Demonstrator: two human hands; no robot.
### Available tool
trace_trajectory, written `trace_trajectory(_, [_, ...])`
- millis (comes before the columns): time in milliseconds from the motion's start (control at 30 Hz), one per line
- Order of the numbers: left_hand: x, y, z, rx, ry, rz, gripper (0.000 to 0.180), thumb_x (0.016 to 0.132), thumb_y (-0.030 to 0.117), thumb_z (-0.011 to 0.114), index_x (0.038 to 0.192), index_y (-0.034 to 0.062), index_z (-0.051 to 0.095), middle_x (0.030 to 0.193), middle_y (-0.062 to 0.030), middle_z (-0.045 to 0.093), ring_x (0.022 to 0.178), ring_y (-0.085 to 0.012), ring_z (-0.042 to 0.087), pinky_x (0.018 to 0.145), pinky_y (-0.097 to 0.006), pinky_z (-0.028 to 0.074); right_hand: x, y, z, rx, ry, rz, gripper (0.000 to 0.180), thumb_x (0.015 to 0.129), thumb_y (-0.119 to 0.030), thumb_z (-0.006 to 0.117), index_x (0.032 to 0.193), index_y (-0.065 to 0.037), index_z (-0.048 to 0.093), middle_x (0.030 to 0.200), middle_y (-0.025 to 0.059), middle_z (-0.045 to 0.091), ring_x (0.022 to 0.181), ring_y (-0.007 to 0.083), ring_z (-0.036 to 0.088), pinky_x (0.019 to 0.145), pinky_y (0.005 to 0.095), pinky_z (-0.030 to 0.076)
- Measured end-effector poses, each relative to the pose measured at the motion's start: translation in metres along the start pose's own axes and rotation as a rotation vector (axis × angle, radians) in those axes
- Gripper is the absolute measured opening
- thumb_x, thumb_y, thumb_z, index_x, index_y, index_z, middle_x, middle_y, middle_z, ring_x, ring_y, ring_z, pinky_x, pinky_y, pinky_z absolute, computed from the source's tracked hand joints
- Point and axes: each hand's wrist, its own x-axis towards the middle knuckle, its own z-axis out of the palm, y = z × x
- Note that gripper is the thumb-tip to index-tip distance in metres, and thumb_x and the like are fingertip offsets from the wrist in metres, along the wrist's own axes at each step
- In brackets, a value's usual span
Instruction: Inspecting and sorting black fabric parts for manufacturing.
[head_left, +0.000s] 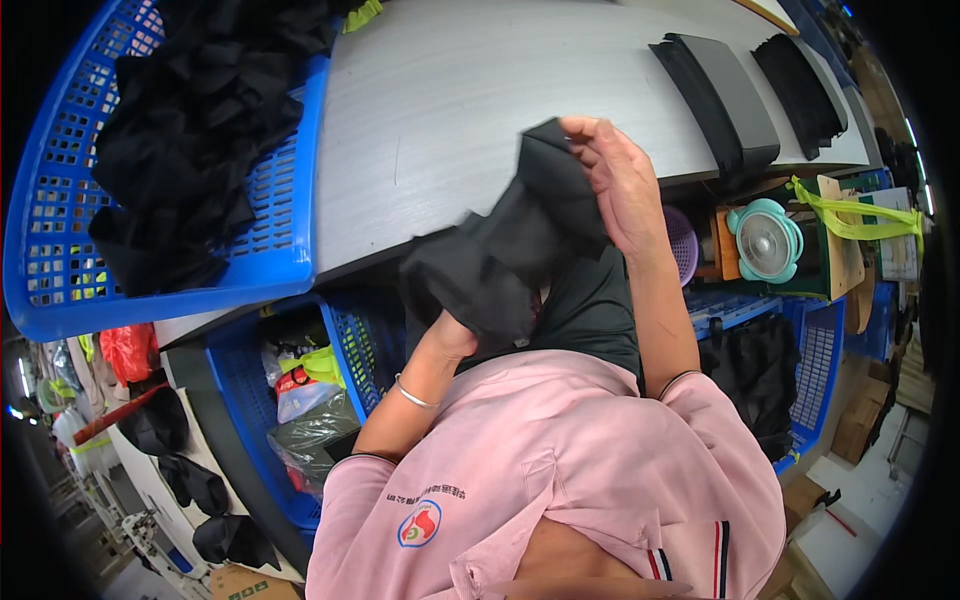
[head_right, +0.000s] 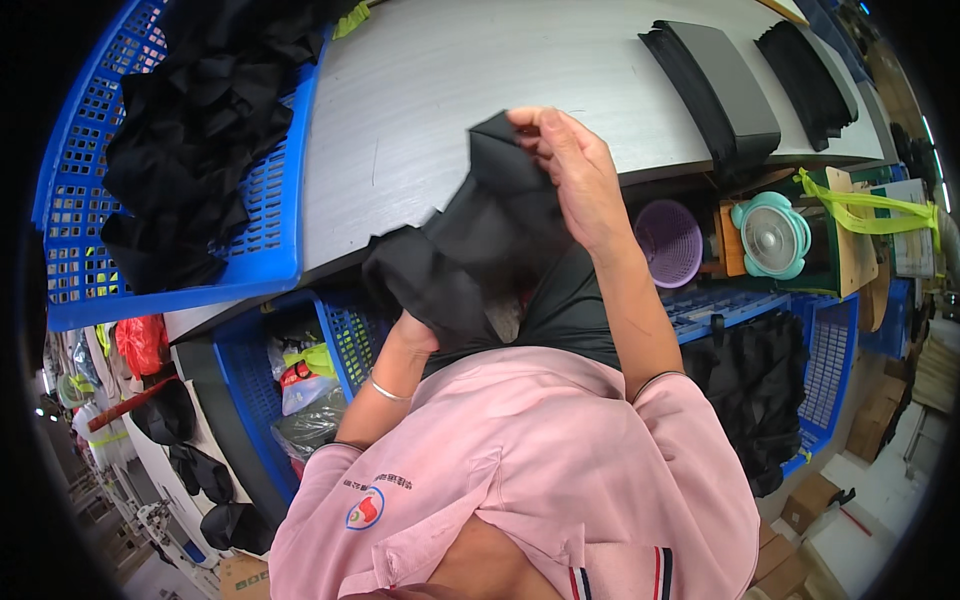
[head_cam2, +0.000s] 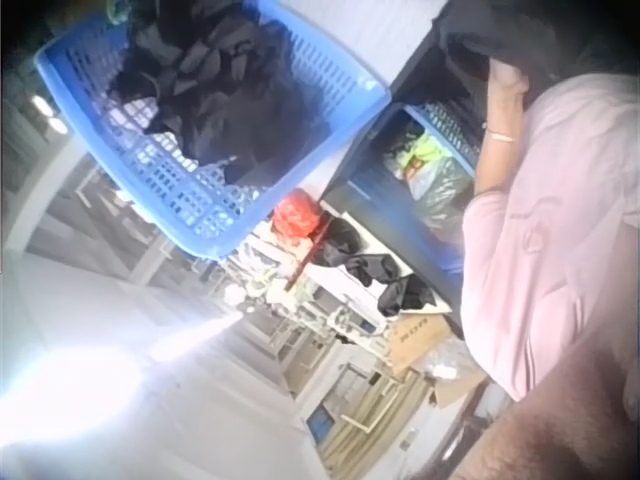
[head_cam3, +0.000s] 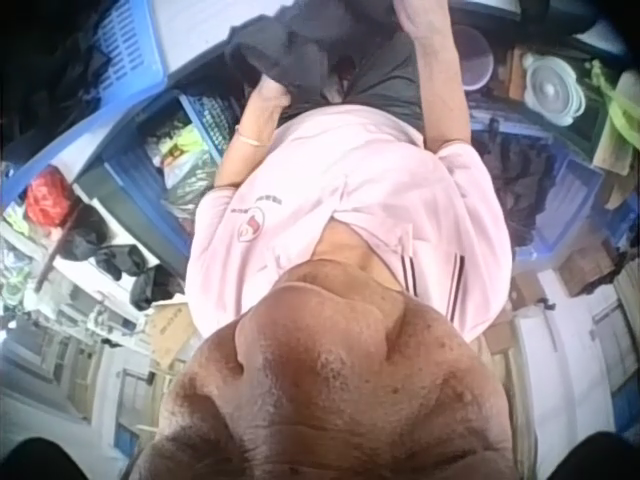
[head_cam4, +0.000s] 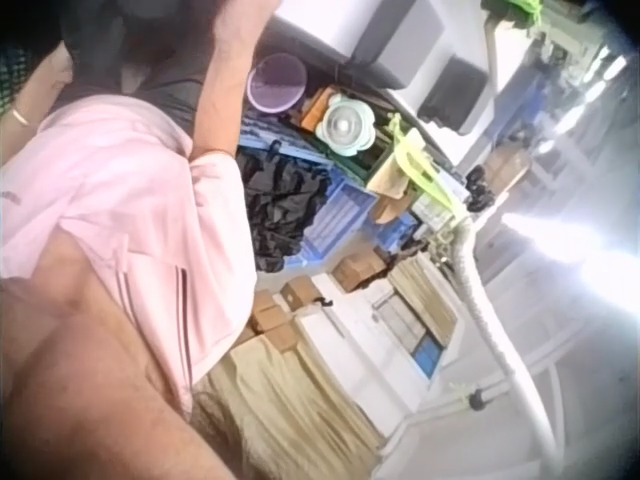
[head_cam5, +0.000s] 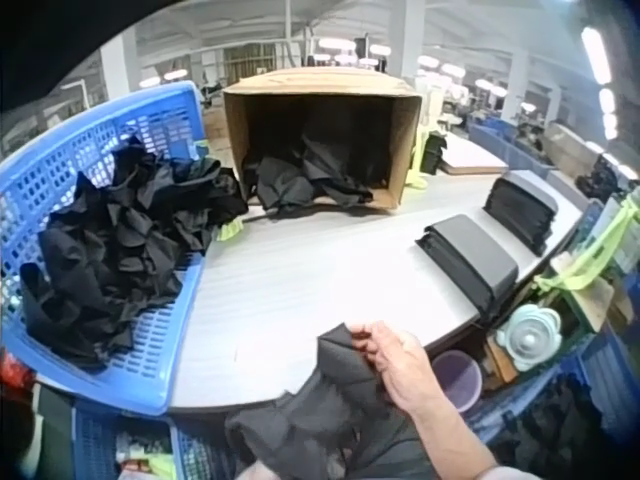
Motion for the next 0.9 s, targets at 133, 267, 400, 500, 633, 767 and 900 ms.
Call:
trace_trajectory(133, [0.019, 0.016, -0.018, -1.05, -0.246, 0.194, 0.061, 0.105, 0.044, 0.041, 0.152, 0.0056, 0.035, 0.154, -0.0135, 0.042, 0.14, -0.0308, 0.043, 0.119, -0.043, 0.032, -0.014, 0.003, 0.003, -0.288, -0.005, -0.269, 0.032, 0.101, -0.022, 0.06, 0.122, 0.002, 0.062, 0.126, 0.013, 0.064, 0.113, 0.0211, 0.063, 0.096, 0.0322, 0.049])
trace_trajectory(267, [0.025, 0.031, -0.009, -0.966, -0.121, 0.195, 0.06, 0.106, 0.044, 0.038, 0.152, 0.0056, 0.035, 0.156, -0.0137, 0.039, 0.141, -0.0301, 0.04, 0.12, -0.043, 0.031, -0.037, 0.018, 0.013, -1.069, 0.045, -0.658, 0.053, 0.079, -0.008, 0.078, 0.129, -0.002, 0.06, 0.136, 0.0163, 0.056, 0.123, 0.0314, 0.056, 0.104, 0.0379, 0.044])
trace_trajectory(400, [0.025, 0.018, -0.004, -0.949, -0.136, 0.216, 0.06, 0.105, 0.043, 0.04, 0.152, 0.0052, 0.036, 0.154, -0.0138, 0.041, 0.139, -0.0291, 0.043, 0.118, -0.042, 0.033, -0.03, 0.03, 0.025, -1.435, 0.096, -0.942, 0.056, 0.072, 0.0, 0.076, 0.126, -0.002, 0.061, 0.132, 0.0161, 0.058, 0.114, 0.0353, 0.058, 0.098, 0.0418, 0.047])
trace_trajectory(500, [0.022, 0.009, 0.007, -0.964, -0.096, 0.162, 0.058, 0.104, 0.042, 0.044, 0.149, 0.005, 0.041, 0.149, -0.0133, 0.048, 0.134, -0.0277, 0.048, 0.116, -0.042, 0.036, -0.019, 0.046, 0.014, -1.443, 0.219, -1.153, 0.05, 0.07, 0.005, 0.067, 0.12, 0.001, 0.062, 0.115, 0.0124, 0.064, 0.093, 0.0283, 0.066, 0.083, 0.0374, 0.053])
trace_trajectory(633, [0.018, -0.013, 0.002, -0.871, -0.262, 0.16, 0.052, 0.103, 0.042, 0.048, 0.14, 0.006, 0.05, 0.133, -0.0095, 0.06, 0.12, -0.0235, 0.058, 0.106, -0.039, 0.047, -0.015, 0.054, 0.002, -1.478, 0.4, -0.923, 0.035, 0.074, 0.005, 0.065, 0.108, 0.001, 0.065, 0.108, 0.0143, 0.064, 0.081, 0.0316, 0.067, 0.07, 0.0371, 0.054])
trace_trajectory(767, [0.019, -0.018, 0.002, -0.405, -0.073, 0.201, 0.047, 0.103, 0.042, 0.048, 0.135, 0.0076, 0.054, 0.125, -0.0062, 0.063, 0.113, -0.0204, 0.062, 0.098, -0.036, 0.052, -0.02, 0.049, -0.008, -1.033, 0.208, -0.569, 0.012, 0.081, 0.003, 0.066, 0.093, 0.0, 0.067, 0.112, 0.0122, 0.064, 0.088, 0.0284, 0.067, 0.079, 0.0337, 0.053])
trace_trajectory(900, [0.036, 0.014, -0.046, -0.752, -0.02, 0.124, 0.044, 0.103, 0.041, 0.05, 0.132, 0.0087, 0.058, 0.123, -0.0054, 0.065, 0.111, -0.019, 0.063, 0.095, -0.036, 0.053, -0.037, 0.008, -0.029, -0.573, -0.418, -0.436, 0.018, 0.084, -0.006, 0.071, 0.075, 0.001, 0.056, 0.113, 0.0108, 0.06, 0.112, 0.0252, 0.054, 0.108, 0.0409, 0.037])
